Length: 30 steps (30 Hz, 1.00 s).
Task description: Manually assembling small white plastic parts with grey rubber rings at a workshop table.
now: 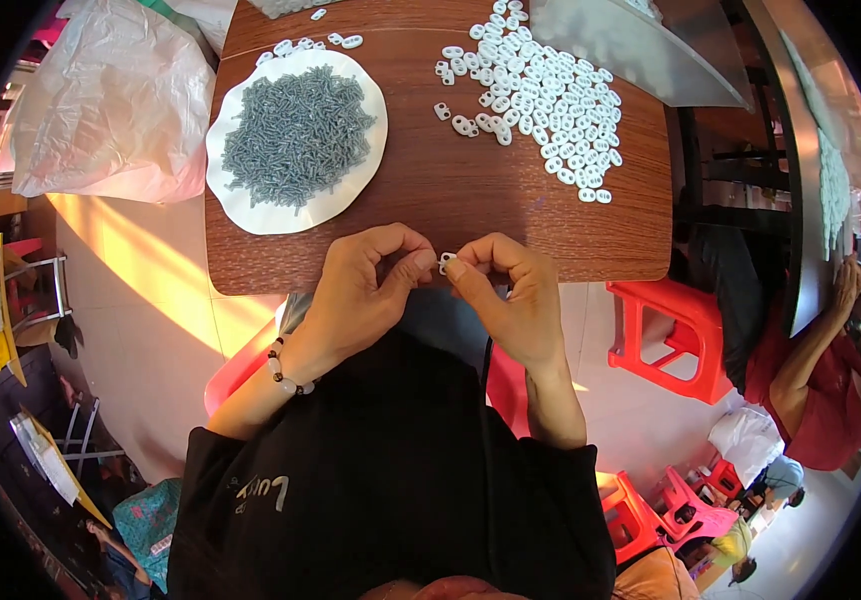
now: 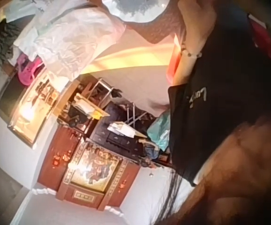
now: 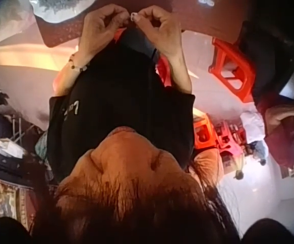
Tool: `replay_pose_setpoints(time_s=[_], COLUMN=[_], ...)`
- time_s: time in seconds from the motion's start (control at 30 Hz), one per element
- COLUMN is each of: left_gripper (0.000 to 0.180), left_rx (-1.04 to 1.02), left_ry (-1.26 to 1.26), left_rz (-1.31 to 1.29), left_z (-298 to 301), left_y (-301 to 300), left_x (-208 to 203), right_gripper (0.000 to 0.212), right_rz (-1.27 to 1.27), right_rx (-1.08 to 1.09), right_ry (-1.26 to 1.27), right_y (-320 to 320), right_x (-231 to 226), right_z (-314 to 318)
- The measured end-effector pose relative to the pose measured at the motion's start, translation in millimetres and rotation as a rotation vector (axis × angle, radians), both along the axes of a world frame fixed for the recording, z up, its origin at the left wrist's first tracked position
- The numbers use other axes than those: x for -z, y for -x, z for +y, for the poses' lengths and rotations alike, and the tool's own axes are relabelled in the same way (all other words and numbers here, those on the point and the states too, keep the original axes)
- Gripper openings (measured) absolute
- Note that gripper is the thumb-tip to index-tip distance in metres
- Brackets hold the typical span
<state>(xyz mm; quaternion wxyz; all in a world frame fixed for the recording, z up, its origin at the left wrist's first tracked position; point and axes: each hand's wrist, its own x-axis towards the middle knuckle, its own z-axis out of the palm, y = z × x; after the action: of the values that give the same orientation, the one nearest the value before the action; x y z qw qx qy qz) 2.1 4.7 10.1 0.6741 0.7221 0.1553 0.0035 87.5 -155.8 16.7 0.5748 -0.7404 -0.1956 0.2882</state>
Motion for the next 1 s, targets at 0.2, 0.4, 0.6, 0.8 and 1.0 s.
replay_pose_setpoints(time_s=[0.2, 0.4, 0.6, 0.8, 1.0], left_gripper=[0.012, 0.010, 0.004, 0.007, 0.012], left_rx=[-0.017, -0.017, -0.109, -0.091, -0.070], left_ry=[-0.016, -0.051, 0.039, 0.017, 0.050], left_rz=[-0.005, -0.010, 0.001, 0.000, 0.034], left_z=[-0.8, -1.3, -7.9, -7.8, -3.7], left_y=[0.6, -0.3, -0.7, 0.7, 3.5], left_x=[2.3, 1.8, 2.0, 8.0, 6.1], right_gripper=[0.010, 0.009, 0.008, 0.008, 0.008], right_rz=[-0.003, -0.007, -0.001, 0.003, 0.019], right_rx=[-0.001, 0.007, 0.023, 0.017, 0.023], right_ry=[0.007, 0.016, 0.022, 0.010, -0.001], right_y=[1.3, 3.0, 6.1, 7.3, 7.8], right_x=[0.6, 2.2, 1.3, 2.2, 5.7], right_z=[1.5, 2.9, 4.8, 6.2, 6.3])
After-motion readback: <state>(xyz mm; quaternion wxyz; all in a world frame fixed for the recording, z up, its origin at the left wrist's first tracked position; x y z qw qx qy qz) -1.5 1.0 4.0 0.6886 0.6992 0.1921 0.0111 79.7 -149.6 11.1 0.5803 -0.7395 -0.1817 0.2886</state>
